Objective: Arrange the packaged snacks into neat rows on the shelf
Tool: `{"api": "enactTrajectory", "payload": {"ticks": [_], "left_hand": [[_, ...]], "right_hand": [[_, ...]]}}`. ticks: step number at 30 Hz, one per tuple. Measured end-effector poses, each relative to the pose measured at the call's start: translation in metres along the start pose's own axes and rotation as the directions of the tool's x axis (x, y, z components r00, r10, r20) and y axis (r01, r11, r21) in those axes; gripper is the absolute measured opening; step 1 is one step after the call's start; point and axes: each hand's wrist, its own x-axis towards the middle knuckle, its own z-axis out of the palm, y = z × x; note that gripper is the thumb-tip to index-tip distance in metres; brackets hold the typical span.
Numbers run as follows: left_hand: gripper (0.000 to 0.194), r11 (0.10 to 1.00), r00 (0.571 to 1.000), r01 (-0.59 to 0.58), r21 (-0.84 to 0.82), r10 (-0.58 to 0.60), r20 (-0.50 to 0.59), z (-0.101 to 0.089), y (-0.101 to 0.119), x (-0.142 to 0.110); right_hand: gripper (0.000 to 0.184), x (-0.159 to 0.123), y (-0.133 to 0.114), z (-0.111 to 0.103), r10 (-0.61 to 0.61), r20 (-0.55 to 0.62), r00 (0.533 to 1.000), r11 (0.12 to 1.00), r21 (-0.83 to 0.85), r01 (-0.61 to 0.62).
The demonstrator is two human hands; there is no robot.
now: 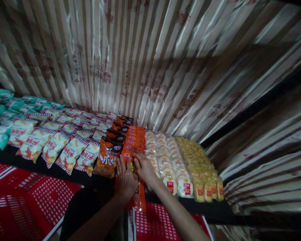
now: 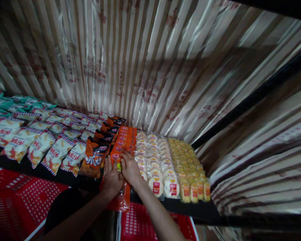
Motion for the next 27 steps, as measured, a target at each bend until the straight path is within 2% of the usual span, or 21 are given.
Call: {"api": "enactTrajectory", "payload": {"ticks": [3, 7, 10, 17, 21, 27], "left_hand": [[0.055, 0.999, 0.999, -0.04, 0.0, 0.04, -0.002, 0.004, -0.006, -0.003], [0.053, 0.997, 0.997, -0.081, -0.001, 0.081, -0.009, 0.006, -0.012, -0.002], [0.055, 0.998, 0.998, -0.057, -0.025, 0.056, -0.006, 0.006, -0.015, 0.004], [0.057, 0.992, 0.998, -0.051, -0.118, 0.046, -0.044, 0.005, -0.013, 0.013], [0.055, 0.995, 1.0, 0.004, -0.098, -0.007, -0.029, 0.004, -0.01, 0.015], [0.053, 0.995, 0.997, -0.043, -0.091, 0.037, -0.065, 0.006, -0.014, 0.018]], "right_hand": [[0.04, -0.012, -0.01, 0.012, -0.036, 0.037, 0.999, 0.999, -0.034, 0.038], [0.046, -0.038, -0.011, 0.019, 0.014, -0.056, 0.998, 0.996, -0.083, -0.019], [0.045, -0.065, -0.008, 0.022, 0.046, -0.112, 0.993, 0.994, -0.092, -0.056], [0.05, -0.121, -0.016, 0.03, 0.037, -0.148, 0.988, 0.987, -0.149, -0.059], [0.051, -0.136, -0.019, 0.034, 0.011, -0.195, 0.981, 0.977, -0.208, -0.052], [0.049, -0.141, -0.02, 0.037, 0.011, -0.204, 0.979, 0.979, -0.195, -0.051]]}}
